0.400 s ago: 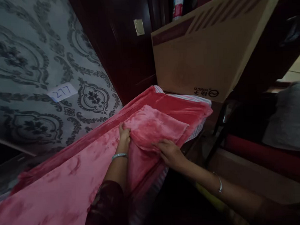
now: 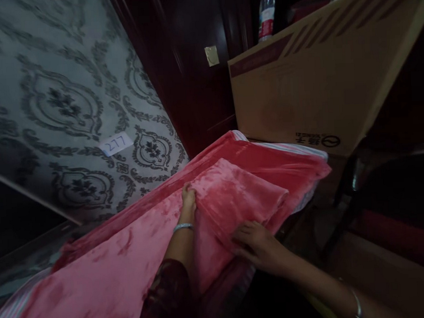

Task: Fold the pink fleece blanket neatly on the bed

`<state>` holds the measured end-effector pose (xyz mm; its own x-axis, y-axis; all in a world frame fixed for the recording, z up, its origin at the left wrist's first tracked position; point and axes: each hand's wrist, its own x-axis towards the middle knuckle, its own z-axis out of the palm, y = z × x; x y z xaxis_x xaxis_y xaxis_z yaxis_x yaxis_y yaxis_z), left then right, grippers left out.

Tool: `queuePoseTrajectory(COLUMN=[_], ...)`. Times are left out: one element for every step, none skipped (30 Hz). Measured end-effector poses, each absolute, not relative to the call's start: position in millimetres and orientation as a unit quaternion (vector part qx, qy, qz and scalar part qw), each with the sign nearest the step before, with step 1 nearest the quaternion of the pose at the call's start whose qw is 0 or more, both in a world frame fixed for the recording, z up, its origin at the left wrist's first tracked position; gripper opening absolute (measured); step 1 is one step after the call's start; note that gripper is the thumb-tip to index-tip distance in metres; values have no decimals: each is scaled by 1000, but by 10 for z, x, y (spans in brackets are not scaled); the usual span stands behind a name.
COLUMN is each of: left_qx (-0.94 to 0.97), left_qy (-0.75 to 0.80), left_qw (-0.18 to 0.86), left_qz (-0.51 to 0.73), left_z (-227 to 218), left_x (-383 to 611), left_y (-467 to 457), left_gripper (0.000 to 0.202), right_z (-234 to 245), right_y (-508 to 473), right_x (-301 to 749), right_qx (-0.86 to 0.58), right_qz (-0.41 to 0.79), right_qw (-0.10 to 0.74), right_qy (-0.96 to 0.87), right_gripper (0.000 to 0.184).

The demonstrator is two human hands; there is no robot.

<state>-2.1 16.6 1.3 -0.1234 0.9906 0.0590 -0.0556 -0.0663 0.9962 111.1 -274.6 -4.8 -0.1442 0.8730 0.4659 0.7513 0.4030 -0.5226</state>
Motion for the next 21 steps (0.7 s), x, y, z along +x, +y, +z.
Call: queuePoseTrajectory(left_qx=[472,476,480,485,492,500,510,520,530,539,548,555,562,569,578,587,599,612,627,643,663], left_qy=[512,526,538,548,557,566,574,584,594,605,617,630,643,654,664,671,674,674,669,661,647], left_qw=[457,446,436,425,414,401,386,369,348,325,301,278,258,242,230,220,211,198,184,168,148], left_qz=[553,546,539,533,526,518,511,503,496,488,478,466,452,434,416,396,378,363,353,350,346], left_z=[27,44,61,78,91,101,107,106,101,91,80,70,65,68,81,107,143,189,241,295,345], left_x=[-26,-29,-30,-29,-27,-25,-25,-27,-31,-36,-42,-46,-49,-50,-49,-45,-40,-33,-23,-12,2], left_y=[224,280,332,380,421,454,479,496,505,508,506,502,498,495,493,491,487,478,462,437,404], left_gripper=[48,49,51,52,52,52,52,51,50,49,48,48,48,48,48,48,48,48,50,52,54], right_z=[5,55,97,125,135,125,93,40,-30,-111,-195,-273,-336,-376,-387,-365,-311,-226,-118,7,139], right_y=[-2684,-2604,-2512,-2414,-2317,-2229,-2156,-2102,-2068,-2054,-2057,-2073,-2096,-2122,-2145,-2158,-2157,-2135,-2089,-2014,-1911], right_x=[1151,1200,1257,1321,1391,1461,1527,1582,1623,1649,1660,1659,1653,1647,1646,1657,1679,1715,1761,1812,1865], right_qx=[-545,-550,-557,-566,-581,-600,-623,-643,-660,-671,-677,-681,-684,-687,-689,-689,-687,-682,-675,-667,-661], right_qz=[75,60,39,16,-6,-22,-28,-23,-9,7,19,27,28,26,25,30,40,54,66,71,66], right_qw=[370,369,365,356,340,319,292,263,235,211,196,191,192,195,196,189,178,167,163,166,175], right_qy=[-748,-747,-745,-743,-739,-733,-725,-719,-714,-711,-709,-707,-704,-700,-697,-699,-703,-710,-716,-722,-726], right_gripper=[28,31,35,39,44,49,54,58,61,64,66,67,67,67,67,68,67,65,61,59,57])
